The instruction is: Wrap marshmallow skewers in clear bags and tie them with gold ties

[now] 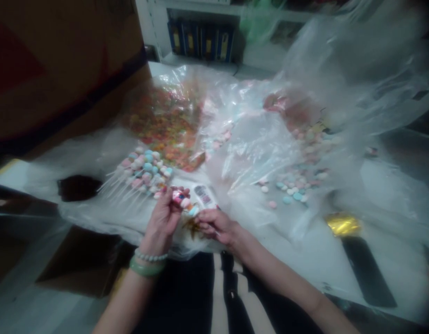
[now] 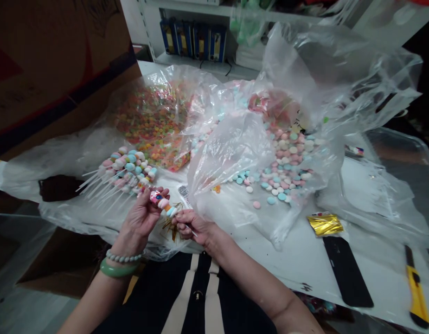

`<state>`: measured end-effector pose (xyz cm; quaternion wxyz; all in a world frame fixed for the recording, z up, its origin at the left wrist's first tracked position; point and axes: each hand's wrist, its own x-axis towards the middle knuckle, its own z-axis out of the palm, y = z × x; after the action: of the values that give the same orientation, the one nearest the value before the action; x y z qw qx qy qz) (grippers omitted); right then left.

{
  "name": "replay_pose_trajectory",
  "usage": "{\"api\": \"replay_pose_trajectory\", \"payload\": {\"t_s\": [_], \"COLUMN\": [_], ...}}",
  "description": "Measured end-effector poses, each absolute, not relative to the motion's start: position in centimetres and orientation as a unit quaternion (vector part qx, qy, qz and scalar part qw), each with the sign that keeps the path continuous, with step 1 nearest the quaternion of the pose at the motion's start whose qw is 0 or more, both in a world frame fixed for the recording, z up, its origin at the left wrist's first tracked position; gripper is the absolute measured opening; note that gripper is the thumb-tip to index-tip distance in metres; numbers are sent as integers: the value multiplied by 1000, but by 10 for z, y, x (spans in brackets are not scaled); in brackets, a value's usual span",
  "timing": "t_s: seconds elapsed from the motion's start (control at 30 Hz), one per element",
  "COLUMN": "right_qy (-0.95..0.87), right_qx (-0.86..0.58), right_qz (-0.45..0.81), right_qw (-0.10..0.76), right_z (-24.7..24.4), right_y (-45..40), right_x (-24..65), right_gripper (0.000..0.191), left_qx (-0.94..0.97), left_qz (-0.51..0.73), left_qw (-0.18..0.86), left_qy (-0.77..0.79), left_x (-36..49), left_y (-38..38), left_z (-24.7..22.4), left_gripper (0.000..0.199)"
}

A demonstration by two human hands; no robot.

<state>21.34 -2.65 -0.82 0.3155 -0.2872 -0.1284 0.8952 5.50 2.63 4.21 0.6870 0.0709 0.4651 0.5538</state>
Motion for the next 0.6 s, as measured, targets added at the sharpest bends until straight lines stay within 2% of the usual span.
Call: {"api": "replay_pose_trajectory", "payload": {"t_s": [0.2,0.37,0.47,0.6], "right_qy": [-153,-236,-304,-305], "right_qx": [-314,-471,-510,-524], "right_qz": [876,738,697,708], "right_qw": [332,421,402,362], "right_z": [1,12,18,18], "right_y": [-30,-34,-36,-39], "right_x": [211,207,203,193], "right_gripper": [16,13,9,6], "left_qx": [133,146,133,130], "left_qz": [531,534,545,550], "left_qw": [699,689,677,683], "left_qy": [460,468,476,463], "left_x": [58,58,60,63], "left_y": [22,21,20,18], "left_z": [38,36,36,36], "left_gripper": [11,12,13,12]}}
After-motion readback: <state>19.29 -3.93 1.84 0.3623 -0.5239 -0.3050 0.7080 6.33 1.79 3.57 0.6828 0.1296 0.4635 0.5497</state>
